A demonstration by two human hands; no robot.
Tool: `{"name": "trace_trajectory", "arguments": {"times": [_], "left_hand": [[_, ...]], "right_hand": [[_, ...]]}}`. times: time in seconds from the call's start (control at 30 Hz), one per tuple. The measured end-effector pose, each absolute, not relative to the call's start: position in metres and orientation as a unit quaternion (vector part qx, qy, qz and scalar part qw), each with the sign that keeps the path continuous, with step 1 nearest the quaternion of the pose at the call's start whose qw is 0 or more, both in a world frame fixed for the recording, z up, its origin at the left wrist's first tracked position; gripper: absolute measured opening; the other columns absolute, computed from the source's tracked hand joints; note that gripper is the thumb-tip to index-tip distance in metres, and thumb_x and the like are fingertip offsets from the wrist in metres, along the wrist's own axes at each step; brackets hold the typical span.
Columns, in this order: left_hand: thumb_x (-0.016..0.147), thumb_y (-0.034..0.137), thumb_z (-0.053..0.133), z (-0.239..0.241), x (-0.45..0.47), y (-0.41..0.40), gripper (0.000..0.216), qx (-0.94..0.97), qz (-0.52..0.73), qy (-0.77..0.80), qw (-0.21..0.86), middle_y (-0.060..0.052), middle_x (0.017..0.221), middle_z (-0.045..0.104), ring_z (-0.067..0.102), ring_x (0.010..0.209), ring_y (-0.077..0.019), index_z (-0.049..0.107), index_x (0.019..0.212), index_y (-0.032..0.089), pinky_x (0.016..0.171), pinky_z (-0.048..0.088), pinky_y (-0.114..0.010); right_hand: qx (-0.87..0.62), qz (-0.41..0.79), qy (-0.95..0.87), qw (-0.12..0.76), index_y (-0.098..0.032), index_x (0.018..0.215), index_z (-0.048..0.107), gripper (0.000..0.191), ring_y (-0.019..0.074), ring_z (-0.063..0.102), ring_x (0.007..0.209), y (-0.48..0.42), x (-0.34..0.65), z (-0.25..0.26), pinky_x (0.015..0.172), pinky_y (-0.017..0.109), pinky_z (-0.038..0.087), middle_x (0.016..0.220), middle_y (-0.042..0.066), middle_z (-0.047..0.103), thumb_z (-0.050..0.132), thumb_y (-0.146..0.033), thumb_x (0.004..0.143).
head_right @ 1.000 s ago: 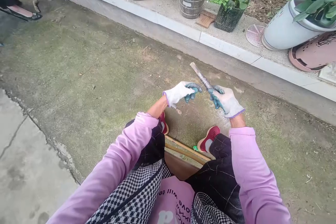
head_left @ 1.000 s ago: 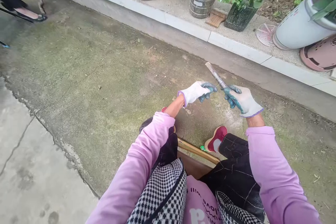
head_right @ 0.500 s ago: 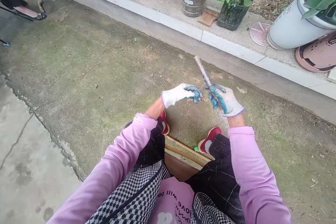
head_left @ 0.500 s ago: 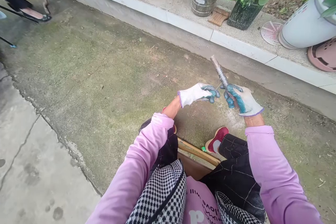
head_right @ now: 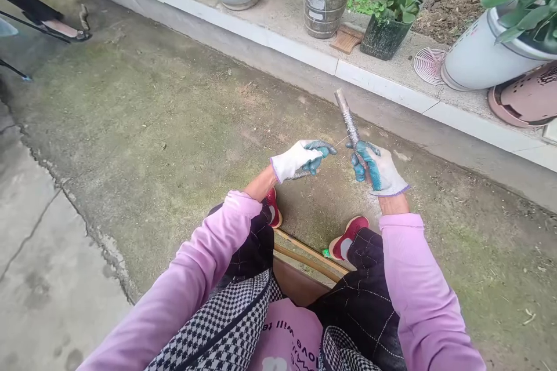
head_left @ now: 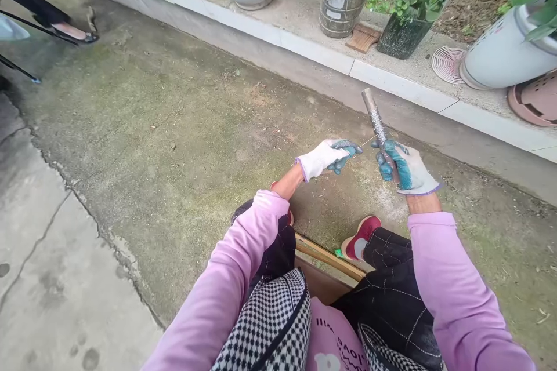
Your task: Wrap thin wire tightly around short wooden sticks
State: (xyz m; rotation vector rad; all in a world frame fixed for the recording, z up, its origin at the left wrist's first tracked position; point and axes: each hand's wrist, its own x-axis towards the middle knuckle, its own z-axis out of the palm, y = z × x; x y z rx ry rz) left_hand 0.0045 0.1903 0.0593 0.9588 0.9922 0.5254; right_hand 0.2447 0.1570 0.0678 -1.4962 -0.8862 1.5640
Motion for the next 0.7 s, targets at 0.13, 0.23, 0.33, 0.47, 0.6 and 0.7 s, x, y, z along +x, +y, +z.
{"name": "trace_trajectory", "arguments": {"times": [0.13, 0.23, 0.33, 0.47, 0.6, 0.7], "left_hand": [[0.097, 0.019, 0.070, 0.054, 0.004, 0.190, 0.014, 0.474, 0.198, 0.441, 0.736, 0.007, 0.052, 0.054, 0.048, 0.043, -0.0061, 0.081, 0.101, 0.011, 0.047, 0.039, -0.016], [0.090, 0.013, 0.071, 0.049, 0.003, 0.186, 0.011, 0.505, 0.137, 0.373, 0.766, 0.004, 0.055, 0.061, 0.052, 0.046, -0.0074, 0.082, 0.093, 0.012, 0.048, 0.039, -0.017], [0.080, 0.009, 0.076, 0.048, 0.002, 0.185, 0.008, 0.502, 0.130, 0.304, 0.799, -0.002, 0.072, 0.076, 0.067, 0.063, -0.0106, 0.080, 0.086, 0.013, 0.064, 0.054, -0.021], [0.074, 0.005, 0.074, 0.049, -0.001, 0.192, 0.009, 0.494, 0.165, 0.296, 0.801, -0.004, 0.082, 0.080, 0.072, 0.080, -0.0130, 0.077, 0.077, 0.013, 0.084, 0.059, -0.026], [0.075, 0.005, 0.067, 0.047, -0.004, 0.196, 0.011, 0.510, 0.153, 0.379, 0.757, 0.000, 0.066, 0.069, 0.061, 0.063, -0.0110, 0.072, 0.071, 0.014, 0.070, 0.053, -0.024], [0.076, 0.007, 0.070, 0.048, -0.007, 0.193, 0.009, 0.530, 0.176, 0.453, 0.695, 0.002, 0.068, 0.068, 0.058, 0.063, -0.0105, 0.074, 0.077, 0.015, 0.068, 0.050, -0.023]], "right_hand": [[-0.576, 0.629, -0.353, 0.384, -0.020, 0.101, 0.080, 0.056, 0.0088, 0.045, 0.044, 0.153, 0.239, 0.070, 0.036, 0.024, 0.035, 0.066, -0.004, 0.059, 0.097, -0.066, 0.074], [-0.573, 0.631, -0.374, 0.366, -0.020, 0.097, 0.078, 0.059, 0.0092, 0.045, 0.043, 0.150, 0.230, 0.066, 0.035, 0.024, 0.035, 0.064, -0.004, 0.060, 0.097, -0.069, 0.071], [-0.615, 0.573, -0.418, 0.344, -0.019, 0.094, 0.077, 0.058, 0.0100, 0.045, 0.043, 0.152, 0.221, 0.057, 0.034, 0.025, 0.036, 0.062, -0.003, 0.062, 0.096, -0.069, 0.071], [-0.643, 0.541, -0.424, 0.338, -0.019, 0.096, 0.078, 0.057, 0.0105, 0.046, 0.044, 0.160, 0.219, 0.055, 0.035, 0.024, 0.039, 0.062, -0.002, 0.061, 0.094, -0.067, 0.072], [-0.579, 0.612, -0.407, 0.353, -0.020, 0.099, 0.078, 0.057, 0.0091, 0.042, 0.044, 0.157, 0.226, 0.069, 0.035, 0.024, 0.034, 0.065, -0.004, 0.058, 0.093, -0.069, 0.073], [-0.521, 0.670, -0.436, 0.300, -0.019, 0.093, 0.077, 0.058, 0.0091, 0.041, 0.045, 0.147, 0.232, 0.081, 0.036, 0.024, 0.034, 0.064, -0.003, 0.057, 0.093, -0.072, 0.075]]}}
